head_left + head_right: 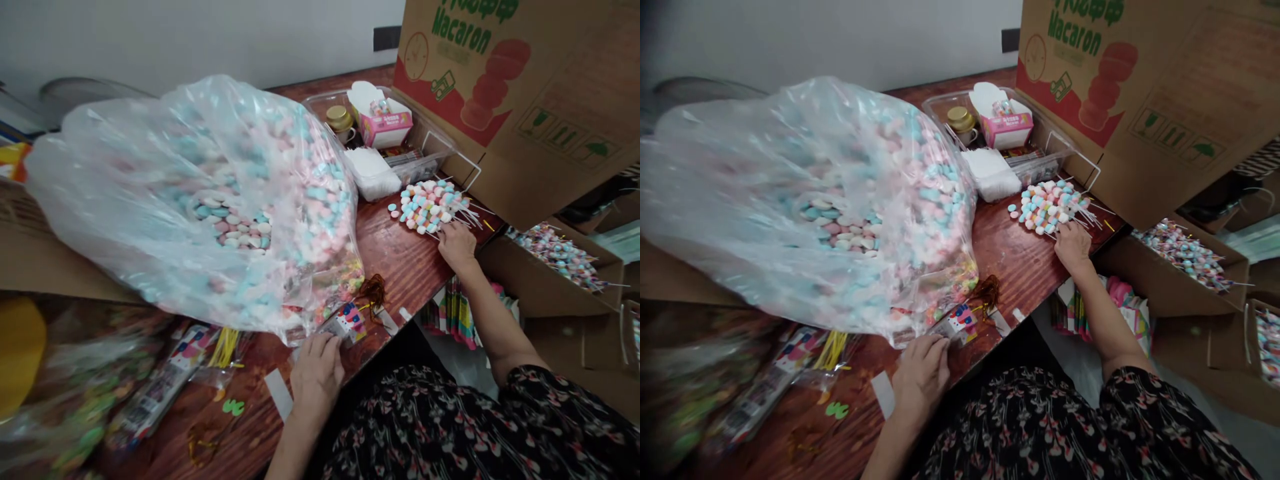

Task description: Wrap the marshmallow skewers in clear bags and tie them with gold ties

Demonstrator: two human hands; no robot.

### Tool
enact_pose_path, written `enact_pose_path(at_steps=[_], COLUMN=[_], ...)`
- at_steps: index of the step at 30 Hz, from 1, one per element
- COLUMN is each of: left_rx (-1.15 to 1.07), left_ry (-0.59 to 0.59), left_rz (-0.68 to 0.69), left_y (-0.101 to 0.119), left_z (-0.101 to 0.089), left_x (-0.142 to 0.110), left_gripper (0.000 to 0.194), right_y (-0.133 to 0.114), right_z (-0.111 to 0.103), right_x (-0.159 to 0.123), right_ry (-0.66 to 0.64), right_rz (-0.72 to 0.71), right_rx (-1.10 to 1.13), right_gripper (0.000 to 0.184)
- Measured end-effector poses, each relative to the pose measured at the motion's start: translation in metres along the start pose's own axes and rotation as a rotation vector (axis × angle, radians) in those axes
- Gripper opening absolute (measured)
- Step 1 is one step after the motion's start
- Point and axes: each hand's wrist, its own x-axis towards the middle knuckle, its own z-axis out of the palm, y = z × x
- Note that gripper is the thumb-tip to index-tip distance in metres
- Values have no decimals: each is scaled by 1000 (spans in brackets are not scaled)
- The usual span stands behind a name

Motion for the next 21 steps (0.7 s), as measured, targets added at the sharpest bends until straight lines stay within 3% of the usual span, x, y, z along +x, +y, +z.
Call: enact_pose_path(at_steps=[5,8,11,14,17,21], left_rx=[-58,43,118,90,-3,-152], left_ry=[53,-43,-129,-147,-72,32], left_rz=[-63,-47,-44,-58,-114,-196], left_y=[-3,2,8,10,8,6], left_z=[4,-1,-6,-7,-3,0], left_x=[5,3,0,1,4,4], left_gripper=[8,8,24,21,11,10], right_y=[0,0,1,-1,-4,-5], right_z=[9,8,3,-11,-32,-61], right_x=[3,1,-2,2,14,23], right_ry=[-37,7,36,42,90,102], right_rz=[-31,-66,-96,-130,-179,-250], right_rx=[-51,-34,3,3,28,272], right_gripper=[25,24,27,29,29,26])
